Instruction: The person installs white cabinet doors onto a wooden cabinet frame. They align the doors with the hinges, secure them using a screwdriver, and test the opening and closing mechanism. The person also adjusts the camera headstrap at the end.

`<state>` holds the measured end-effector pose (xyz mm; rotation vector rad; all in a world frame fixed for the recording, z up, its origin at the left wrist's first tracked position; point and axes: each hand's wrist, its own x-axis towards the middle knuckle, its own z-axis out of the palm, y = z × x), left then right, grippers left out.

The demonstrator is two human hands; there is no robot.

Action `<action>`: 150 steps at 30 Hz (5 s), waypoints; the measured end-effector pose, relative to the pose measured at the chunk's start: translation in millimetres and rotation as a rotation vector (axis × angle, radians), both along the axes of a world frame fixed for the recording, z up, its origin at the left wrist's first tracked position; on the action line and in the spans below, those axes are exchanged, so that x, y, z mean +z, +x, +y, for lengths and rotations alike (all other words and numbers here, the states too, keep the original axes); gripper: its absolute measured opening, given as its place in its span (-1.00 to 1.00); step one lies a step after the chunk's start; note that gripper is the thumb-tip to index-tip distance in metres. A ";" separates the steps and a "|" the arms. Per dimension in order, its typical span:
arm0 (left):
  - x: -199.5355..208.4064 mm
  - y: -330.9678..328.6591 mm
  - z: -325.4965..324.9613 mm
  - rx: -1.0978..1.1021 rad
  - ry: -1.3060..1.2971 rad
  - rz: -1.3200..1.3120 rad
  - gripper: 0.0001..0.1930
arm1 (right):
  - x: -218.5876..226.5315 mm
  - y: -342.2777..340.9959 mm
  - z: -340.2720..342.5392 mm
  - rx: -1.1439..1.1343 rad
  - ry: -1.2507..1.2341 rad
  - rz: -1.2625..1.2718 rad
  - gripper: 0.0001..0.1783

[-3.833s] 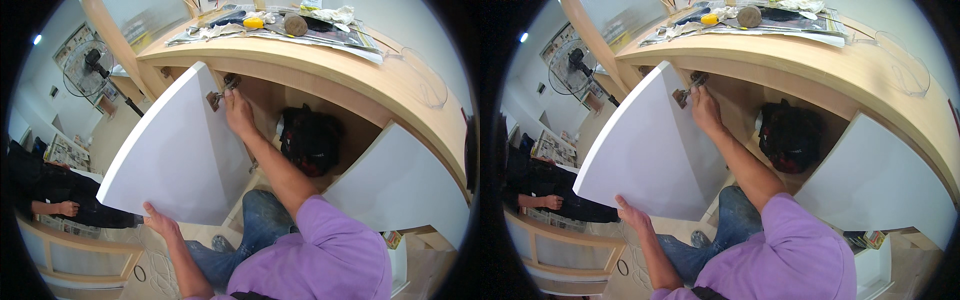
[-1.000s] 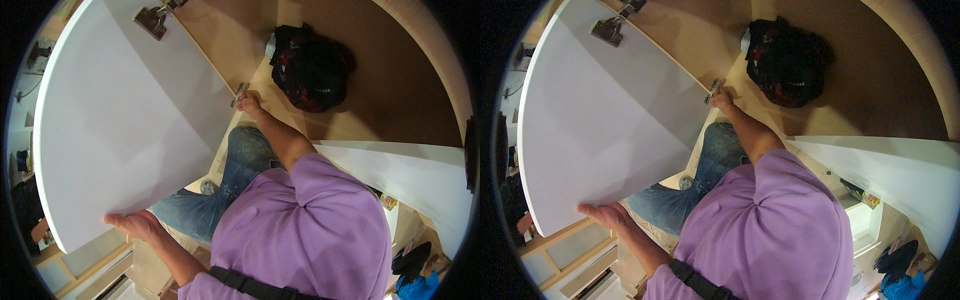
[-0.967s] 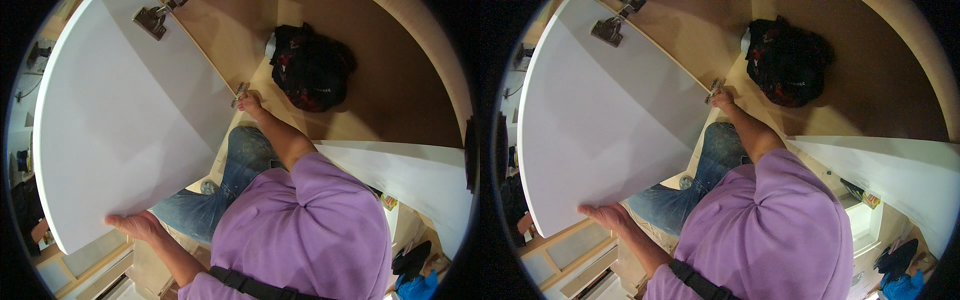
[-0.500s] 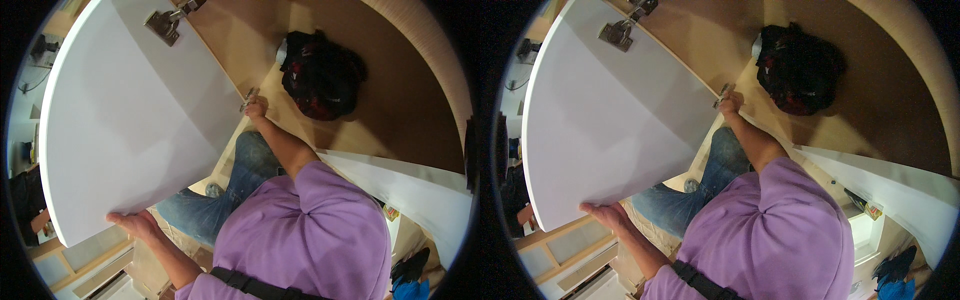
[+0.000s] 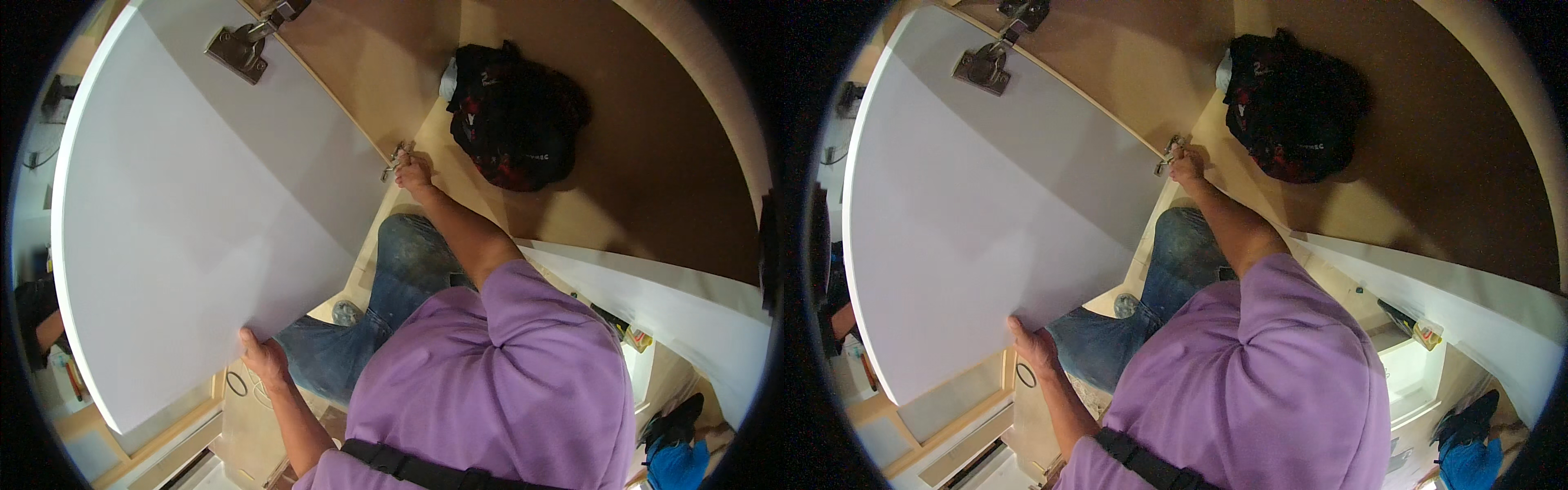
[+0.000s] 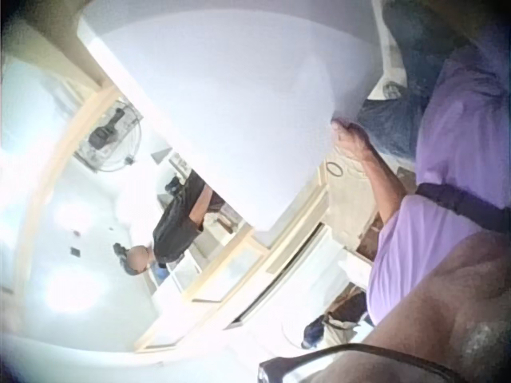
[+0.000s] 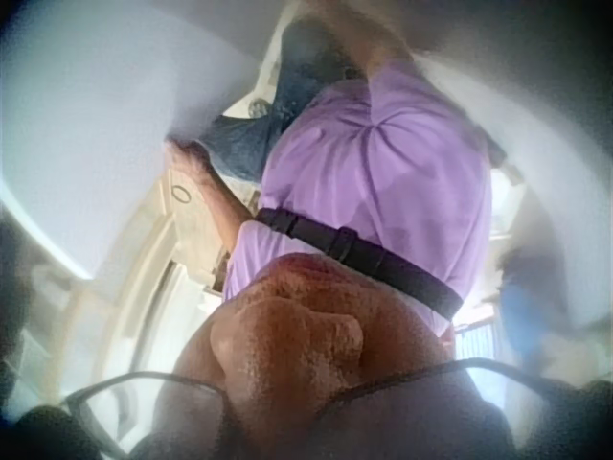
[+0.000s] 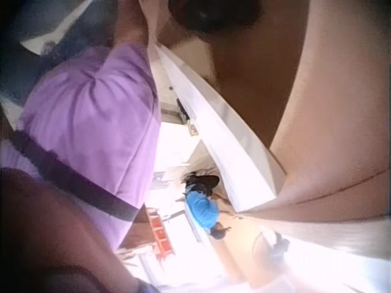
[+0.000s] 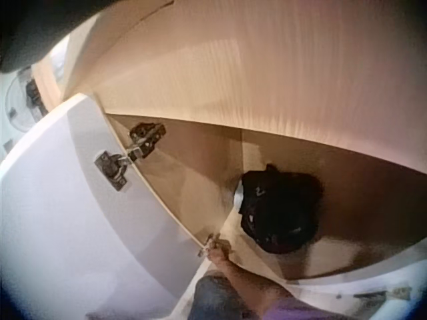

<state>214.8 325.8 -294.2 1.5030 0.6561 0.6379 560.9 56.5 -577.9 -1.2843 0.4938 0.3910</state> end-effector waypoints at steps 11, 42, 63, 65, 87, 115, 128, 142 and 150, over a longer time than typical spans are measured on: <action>7.1 1.5 -38.9 -0.031 -0.057 -0.033 -0.30 | -26.0 20.3 -17.9 0.074 -0.582 -0.308 -0.28; 11.9 -10.0 -22.8 -0.001 0.012 0.190 -0.21 | -22.0 111.6 -4.9 -0.588 0.066 -0.144 -0.35; 38.4 24.1 -38.5 -0.035 0.131 -0.226 -0.58 | 98.0 -66.0 -113.7 -0.163 0.023 -0.324 -0.70; 29.8 14.7 -29.4 -0.025 0.057 -0.302 -0.51 | 177.3 -47.5 -94.0 -0.117 0.015 -0.544 -0.71; 58.3 51.7 -18.0 -0.419 0.464 0.537 -0.68 | 425.6 -134.9 -22.4 0.312 -0.766 -0.919 -0.59; 260.3 -136.8 -131.1 -0.979 0.277 0.975 -0.48 | 551.2 -462.9 -320.9 0.531 -0.869 0.100 -0.61; 310.7 -180.7 -53.2 -0.782 -0.161 1.316 -0.57 | 543.3 -500.2 -321.5 0.168 -0.499 0.438 -0.64; 330.1 -126.0 2.6 -1.234 -0.181 1.185 -0.63 | 583.0 -569.2 -234.3 0.172 -0.649 0.501 -0.61; 312.8 -117.4 27.4 -1.185 -0.164 1.067 -0.65 | 592.8 -560.3 -227.8 -0.037 -0.484 0.545 -0.68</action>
